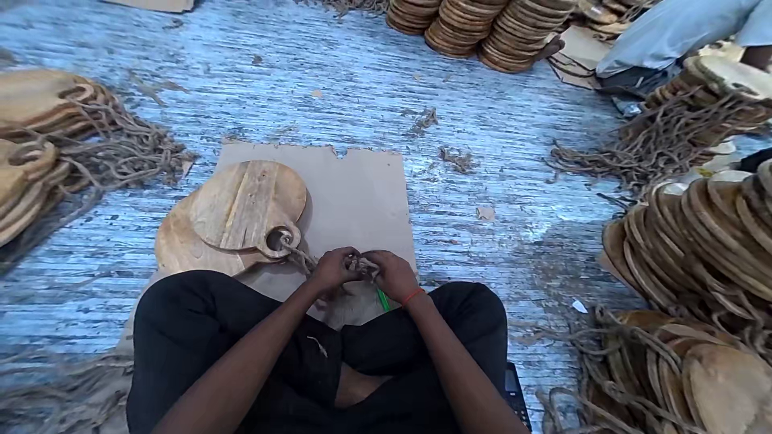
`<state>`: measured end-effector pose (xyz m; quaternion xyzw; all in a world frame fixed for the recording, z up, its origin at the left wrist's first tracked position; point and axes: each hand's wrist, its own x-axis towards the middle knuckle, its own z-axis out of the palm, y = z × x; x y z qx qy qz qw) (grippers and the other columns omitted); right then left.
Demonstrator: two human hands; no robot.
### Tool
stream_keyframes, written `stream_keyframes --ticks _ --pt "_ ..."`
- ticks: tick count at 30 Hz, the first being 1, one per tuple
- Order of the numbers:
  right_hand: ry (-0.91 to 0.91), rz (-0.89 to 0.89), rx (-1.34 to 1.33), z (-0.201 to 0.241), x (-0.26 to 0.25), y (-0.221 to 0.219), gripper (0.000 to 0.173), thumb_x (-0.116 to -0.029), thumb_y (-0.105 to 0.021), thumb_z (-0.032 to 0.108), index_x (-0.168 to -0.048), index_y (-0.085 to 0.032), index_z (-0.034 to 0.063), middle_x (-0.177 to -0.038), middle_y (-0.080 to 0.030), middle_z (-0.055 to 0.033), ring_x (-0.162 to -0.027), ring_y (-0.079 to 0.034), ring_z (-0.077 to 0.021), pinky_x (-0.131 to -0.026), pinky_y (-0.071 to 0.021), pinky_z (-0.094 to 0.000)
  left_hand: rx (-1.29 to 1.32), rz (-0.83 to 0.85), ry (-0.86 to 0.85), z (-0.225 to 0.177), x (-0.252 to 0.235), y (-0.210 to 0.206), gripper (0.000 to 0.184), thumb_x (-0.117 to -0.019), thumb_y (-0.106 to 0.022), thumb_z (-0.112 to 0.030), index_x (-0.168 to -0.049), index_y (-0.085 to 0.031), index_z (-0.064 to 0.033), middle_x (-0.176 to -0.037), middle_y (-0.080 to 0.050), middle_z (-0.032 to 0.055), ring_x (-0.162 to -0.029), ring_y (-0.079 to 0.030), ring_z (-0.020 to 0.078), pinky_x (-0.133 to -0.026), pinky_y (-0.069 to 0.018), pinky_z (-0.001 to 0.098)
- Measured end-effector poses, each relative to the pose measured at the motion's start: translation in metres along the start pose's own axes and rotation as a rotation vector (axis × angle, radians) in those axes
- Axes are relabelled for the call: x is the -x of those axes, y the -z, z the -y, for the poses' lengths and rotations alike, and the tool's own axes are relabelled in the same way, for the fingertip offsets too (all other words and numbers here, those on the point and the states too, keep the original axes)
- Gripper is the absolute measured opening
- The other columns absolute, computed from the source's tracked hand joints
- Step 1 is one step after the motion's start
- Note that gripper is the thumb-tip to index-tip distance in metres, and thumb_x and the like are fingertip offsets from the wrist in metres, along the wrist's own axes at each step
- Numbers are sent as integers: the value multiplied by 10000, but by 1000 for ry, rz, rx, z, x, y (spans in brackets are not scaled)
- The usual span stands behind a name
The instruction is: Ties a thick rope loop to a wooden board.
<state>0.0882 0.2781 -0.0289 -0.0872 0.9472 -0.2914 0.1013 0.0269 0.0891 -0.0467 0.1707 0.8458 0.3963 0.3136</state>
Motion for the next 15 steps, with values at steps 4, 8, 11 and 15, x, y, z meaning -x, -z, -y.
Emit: stream_keyframes --ticks 4,8,11,15 --pt "-210 63 -334 -25 -3 -3 312 -964 -740 206 -1255 -686 108 -1110 -731 -158 -1003 -708 -312 -925 -553 -555 171 -9 -56 5 -2 -1 421 -835 -859 -152 -1211 -678 -96 -1061 -709 108 -918 -682 228 -856 -562 474" --pt "-306 17 -554 -24 -1 0 279 -984 -720 182 -1225 -682 46 -1024 -718 -179 -838 -696 -280 -812 -577 -482 284 -11 -15 5 -4 -3 287 -944 -746 -137 -1214 -676 -68 -1023 -700 85 -779 -641 151 -723 -544 349" --pt "-403 0 -492 -10 -2 6 255 -1012 -685 206 -1201 -698 34 -988 -709 -198 -820 -668 -316 -776 -544 -507 308 -22 98 5 -5 -6 243 -1028 -637 -178 -1246 -655 -74 -951 -714 69 -680 -608 107 -650 -508 293" --pt "-456 7 -479 -11 -7 5 284 -982 -727 204 -1193 -697 17 -1013 -707 -217 -878 -674 -343 -803 -537 -538 296 -90 82 15 -13 -17 353 -961 -731 -210 -1275 -643 -75 -957 -686 100 -762 -619 163 -741 -526 366"
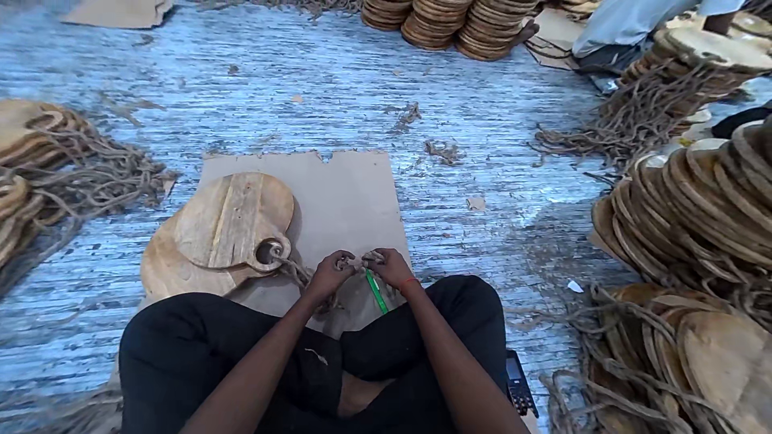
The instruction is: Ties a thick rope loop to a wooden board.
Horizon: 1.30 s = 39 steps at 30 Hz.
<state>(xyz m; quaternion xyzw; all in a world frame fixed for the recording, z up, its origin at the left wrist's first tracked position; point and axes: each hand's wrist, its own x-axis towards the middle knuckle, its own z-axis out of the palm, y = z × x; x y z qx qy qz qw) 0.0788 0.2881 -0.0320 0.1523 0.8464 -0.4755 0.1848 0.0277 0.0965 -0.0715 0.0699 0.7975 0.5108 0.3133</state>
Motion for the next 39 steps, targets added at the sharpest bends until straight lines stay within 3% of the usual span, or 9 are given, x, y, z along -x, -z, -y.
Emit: stream_keyframes --ticks 3,5,9,11,15,20,25,31,39 --pt "-6 38 -28 -6 -6 4 303 -950 -764 173 -1201 -700 16 -1061 -710 -213 -920 -676 -328 -843 -541 -523 -17 -33 4 2 -3 -2 522 -819 -875 -239 -1264 -657 -75 -1106 -665 177 -948 -647 269 -879 -538 487" --pt "-31 12 -31 -8 -8 3 270 -972 -739 186 -1173 -706 9 -1018 -707 -203 -874 -663 -306 -818 -534 -503 -13 -52 8 3 -4 -7 488 -847 -854 -239 -1264 -655 -83 -1131 -657 185 -969 -642 282 -883 -530 498" --pt "-128 -58 -12 -2 -6 3 285 -984 -726 221 -1144 -706 -14 -994 -701 -226 -876 -661 -348 -805 -522 -545 39 -128 66 2 -5 -24 363 -971 -736 -231 -1292 -629 -99 -947 -681 150 -712 -650 223 -681 -560 411" --pt "-148 -84 32 -3 -7 2 291 -987 -722 239 -1108 -705 -25 -987 -697 -238 -897 -666 -378 -810 -520 -573 4 -143 110 -1 -6 -31 344 -1008 -684 -248 -1312 -617 -102 -904 -681 141 -672 -661 221 -663 -579 405" --pt "-189 -80 70 1 -10 -1 302 -993 -711 260 -1104 -708 -20 -1016 -696 -251 -954 -668 -408 -828 -514 -603 -201 -140 121 -6 -8 -30 284 -1065 -580 -289 -1205 -683 -64 -956 -698 157 -794 -681 278 -777 -566 479" --pt "-217 -60 73 4 -14 -5 312 -990 -711 252 -1158 -697 -11 -1053 -696 -257 -971 -675 -420 -832 -527 -609 -296 -114 68 -8 -8 -26 297 -1024 -643 -277 -1175 -734 -39 -1143 -675 213 -1070 -640 348 -974 -499 515" --pt "-203 -49 50 -1 -18 -6 325 -991 -708 266 -1177 -699 0 -1073 -697 -256 -996 -674 -416 -848 -523 -612 -296 -132 58 -8 -8 -28 257 -1005 -677 -232 -1157 -738 -34 -1150 -657 227 -1057 -626 354 -952 -500 515" --pt "-169 -62 14 1 -16 -7 306 -983 -725 243 -1134 -702 -22 -1032 -696 -255 -965 -672 -410 -836 -521 -603 -353 -184 90 -12 -6 -33 222 -1009 -665 -209 -1141 -738 -47 -1285 -563 271 -1105 -608 381 -963 -511 501" --pt "-244 -30 80 -22 -47 -13 310 -969 -729 315 -1110 -727 38 -1035 -716 -208 -982 -687 -373 -854 -532 -590 -337 -206 162 -12 -16 -41 223 -1011 -671 -238 -1125 -738 -58 -1324 -543 234 -1141 -603 356 -979 -514 488"
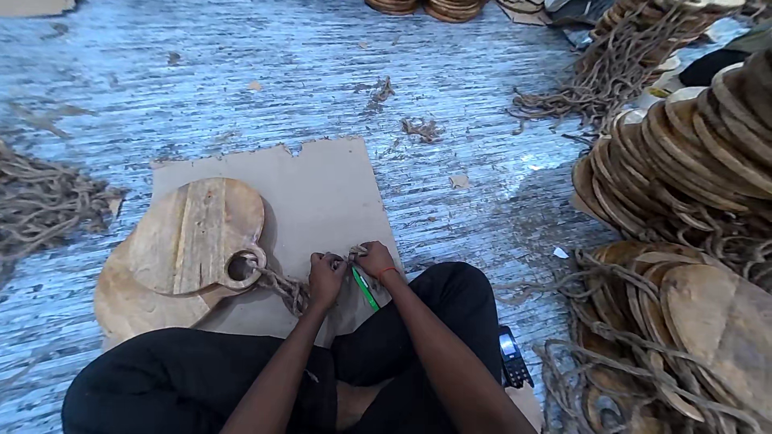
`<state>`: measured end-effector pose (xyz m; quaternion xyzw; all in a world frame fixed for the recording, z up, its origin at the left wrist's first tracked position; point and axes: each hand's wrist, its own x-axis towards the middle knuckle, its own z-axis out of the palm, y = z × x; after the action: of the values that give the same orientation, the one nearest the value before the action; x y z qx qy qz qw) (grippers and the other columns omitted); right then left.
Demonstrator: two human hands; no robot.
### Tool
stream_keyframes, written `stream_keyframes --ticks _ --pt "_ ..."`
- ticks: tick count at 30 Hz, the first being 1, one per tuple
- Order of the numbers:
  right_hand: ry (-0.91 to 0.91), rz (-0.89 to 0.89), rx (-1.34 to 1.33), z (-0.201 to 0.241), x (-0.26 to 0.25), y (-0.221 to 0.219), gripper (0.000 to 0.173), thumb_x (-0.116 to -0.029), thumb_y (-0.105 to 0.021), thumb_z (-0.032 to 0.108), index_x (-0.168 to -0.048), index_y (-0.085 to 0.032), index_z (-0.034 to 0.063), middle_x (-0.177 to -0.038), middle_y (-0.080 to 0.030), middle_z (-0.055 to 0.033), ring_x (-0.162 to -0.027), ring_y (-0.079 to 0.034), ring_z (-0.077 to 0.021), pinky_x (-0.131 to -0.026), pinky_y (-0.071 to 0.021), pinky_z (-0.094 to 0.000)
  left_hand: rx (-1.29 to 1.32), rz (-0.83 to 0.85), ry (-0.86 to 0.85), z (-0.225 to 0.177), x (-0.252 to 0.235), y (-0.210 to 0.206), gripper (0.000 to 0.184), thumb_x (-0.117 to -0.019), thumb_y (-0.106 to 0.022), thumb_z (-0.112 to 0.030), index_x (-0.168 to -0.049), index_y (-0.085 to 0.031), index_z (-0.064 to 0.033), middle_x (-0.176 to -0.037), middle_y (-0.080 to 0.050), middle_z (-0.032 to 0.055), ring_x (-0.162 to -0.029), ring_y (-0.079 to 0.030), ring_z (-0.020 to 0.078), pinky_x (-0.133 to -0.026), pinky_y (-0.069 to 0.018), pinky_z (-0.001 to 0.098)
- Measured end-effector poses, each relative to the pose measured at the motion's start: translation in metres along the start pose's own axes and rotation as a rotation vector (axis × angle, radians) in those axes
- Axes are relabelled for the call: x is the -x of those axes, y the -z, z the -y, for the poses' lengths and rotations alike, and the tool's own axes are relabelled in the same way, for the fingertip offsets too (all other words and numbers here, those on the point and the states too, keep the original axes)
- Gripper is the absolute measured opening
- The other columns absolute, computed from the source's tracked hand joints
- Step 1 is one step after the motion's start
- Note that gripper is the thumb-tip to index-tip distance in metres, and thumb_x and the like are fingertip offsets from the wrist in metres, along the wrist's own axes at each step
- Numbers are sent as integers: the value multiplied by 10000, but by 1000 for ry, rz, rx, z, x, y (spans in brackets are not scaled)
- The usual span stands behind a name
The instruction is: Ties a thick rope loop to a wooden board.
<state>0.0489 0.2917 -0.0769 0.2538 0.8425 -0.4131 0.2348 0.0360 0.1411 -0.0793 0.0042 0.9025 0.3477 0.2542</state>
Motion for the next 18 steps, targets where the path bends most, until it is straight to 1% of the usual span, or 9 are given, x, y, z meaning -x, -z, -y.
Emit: stream_keyframes --ticks 2,4,6,8,9,11,14,16,18 --pt "-18 -16 -43 -4 -3 -3 327 -954 -747 309 -1120 -723 29 -1021 -710 -226 -952 -685 -388 -824 -532 -597 0 2 5 -1 1 0 225 -1010 -676 -240 -1126 -740 -58 -1322 -547 235 -1139 -603 358 -982 -512 492" --pt "-17 -33 -93 -6 -5 -5 351 -938 -771 301 -1124 -718 9 -1006 -704 -246 -920 -682 -402 -797 -535 -600 22 -21 2 -3 5 0 210 -1004 -689 -225 -1103 -742 -47 -1314 -548 245 -1119 -606 375 -963 -516 511" --pt "-14 -37 -126 -7 -5 -4 364 -924 -791 293 -1126 -718 -2 -1020 -704 -251 -939 -678 -407 -822 -530 -604 26 -33 7 -6 7 0 201 -1000 -693 -215 -1095 -743 -45 -1316 -550 243 -1119 -607 379 -958 -519 514" --pt "-2 -55 -142 -10 -3 -3 354 -910 -807 277 -1105 -718 -5 -997 -699 -251 -919 -672 -406 -795 -523 -609 29 -17 9 -5 4 1 199 -994 -701 -217 -1091 -747 -49 -1311 -558 238 -1130 -605 379 -967 -513 518" --pt "-2 -51 -131 -10 -2 -3 353 -906 -810 271 -1111 -720 -2 -1002 -700 -253 -924 -673 -411 -797 -524 -617 31 4 12 -3 2 2 203 -988 -708 -220 -1096 -747 -53 -1311 -561 231 -1144 -602 370 -980 -508 517" --pt "1 -23 -69 -12 -1 1 331 -889 -814 254 -1085 -728 1 -995 -703 -253 -923 -676 -417 -788 -529 -625 26 53 -2 2 -2 3 216 -976 -718 -217 -1105 -743 -45 -1320 -568 232 -1155 -606 367 -995 -508 525" --pt "-44 65 44 -4 0 11 319 -886 -818 254 -1062 -729 4 -999 -703 -229 -939 -671 -387 -819 -521 -595 24 91 -45 5 0 2 220 -971 -728 -224 -1086 -750 -38 -1285 -588 230 -1126 -612 366 -976 -509 523" --pt "-33 16 39 7 14 15 295 -892 -817 206 -1045 -720 -26 -979 -696 -249 -927 -667 -412 -803 -520 -605 29 60 -59 2 2 1 203 -969 -729 -215 -1068 -756 -40 -1254 -601 228 -1108 -615 363 -963 -512 515" --pt "-10 -40 40 7 9 9 280 -903 -806 208 -1052 -729 -15 -988 -707 -243 -945 -677 -414 -823 -525 -602 14 9 -49 -1 1 -1 190 -967 -733 -209 -1068 -756 -49 -1256 -603 223 -1101 -626 360 -959 -525 505"
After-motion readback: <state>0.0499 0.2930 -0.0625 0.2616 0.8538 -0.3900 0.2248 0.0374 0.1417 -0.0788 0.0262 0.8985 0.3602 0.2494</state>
